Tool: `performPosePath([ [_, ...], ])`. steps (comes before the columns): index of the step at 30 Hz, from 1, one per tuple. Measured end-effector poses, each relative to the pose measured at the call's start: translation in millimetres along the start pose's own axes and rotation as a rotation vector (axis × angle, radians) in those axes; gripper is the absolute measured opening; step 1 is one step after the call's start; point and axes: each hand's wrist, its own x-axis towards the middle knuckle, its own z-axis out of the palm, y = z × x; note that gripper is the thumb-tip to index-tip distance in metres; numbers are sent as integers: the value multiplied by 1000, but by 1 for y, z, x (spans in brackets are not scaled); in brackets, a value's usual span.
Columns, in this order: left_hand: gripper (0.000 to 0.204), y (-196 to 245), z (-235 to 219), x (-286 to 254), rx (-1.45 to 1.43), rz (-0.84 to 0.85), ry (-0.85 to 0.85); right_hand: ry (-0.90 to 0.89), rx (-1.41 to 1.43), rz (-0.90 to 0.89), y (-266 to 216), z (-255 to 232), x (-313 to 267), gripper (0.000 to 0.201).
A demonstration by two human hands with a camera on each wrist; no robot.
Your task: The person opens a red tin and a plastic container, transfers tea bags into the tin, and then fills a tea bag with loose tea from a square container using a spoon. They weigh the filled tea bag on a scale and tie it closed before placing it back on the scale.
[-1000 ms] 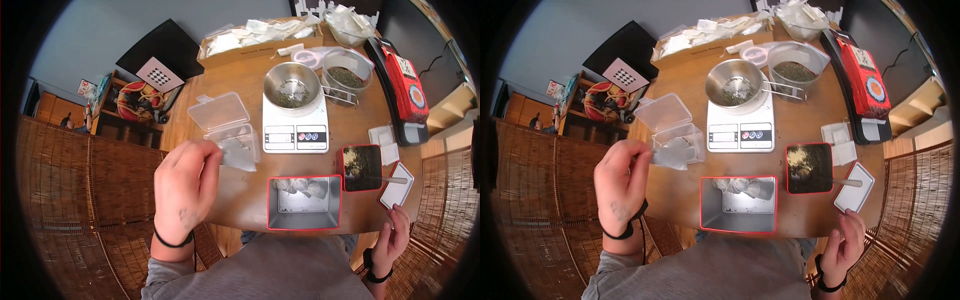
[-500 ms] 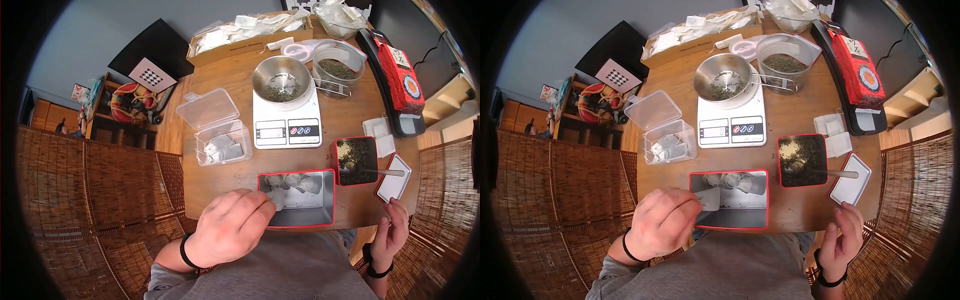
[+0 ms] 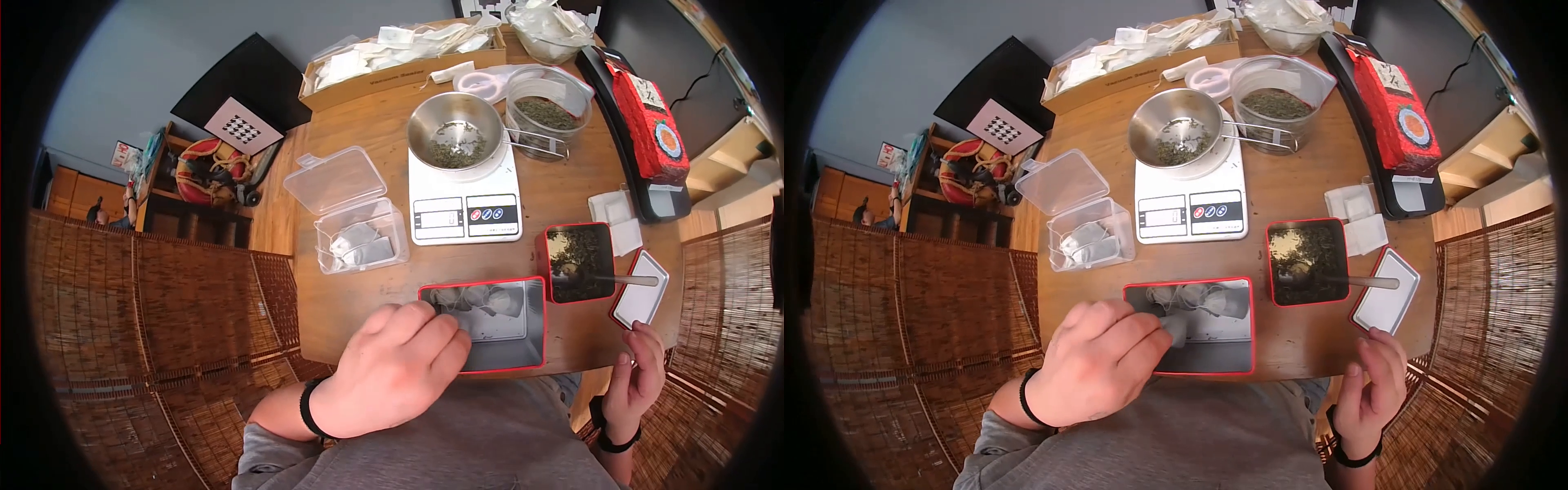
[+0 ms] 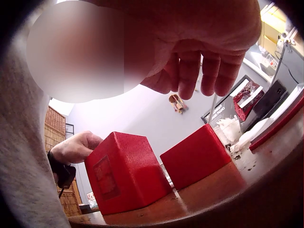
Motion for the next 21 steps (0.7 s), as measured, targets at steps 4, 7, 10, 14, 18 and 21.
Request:
performPosePath([
  [4, 23, -1, -14, 4, -40, -107, -6, -3, -5, -1, 2, -1, 0, 28],
  [7, 17, -15, -25, -3, -22, -204, 98, -14, -5, 1, 4, -2, 0, 27],
  [10, 11, -42, -31, -9, 107, -444, 198, -2, -1, 28, 6, -1, -2, 27],
  [14, 9, -78, -14, -30, 160, -603, 156, 4, 20, 52, 6, 1, 0, 26],
  [18, 16, -91, -2, -31, 85, -665, 52, -7, 17, 52, 6, 3, 1, 27],
  [21, 19, -101, 7, -31, 145, -708, 37, -10, 12, 46, 4, 2, 1, 27],
])
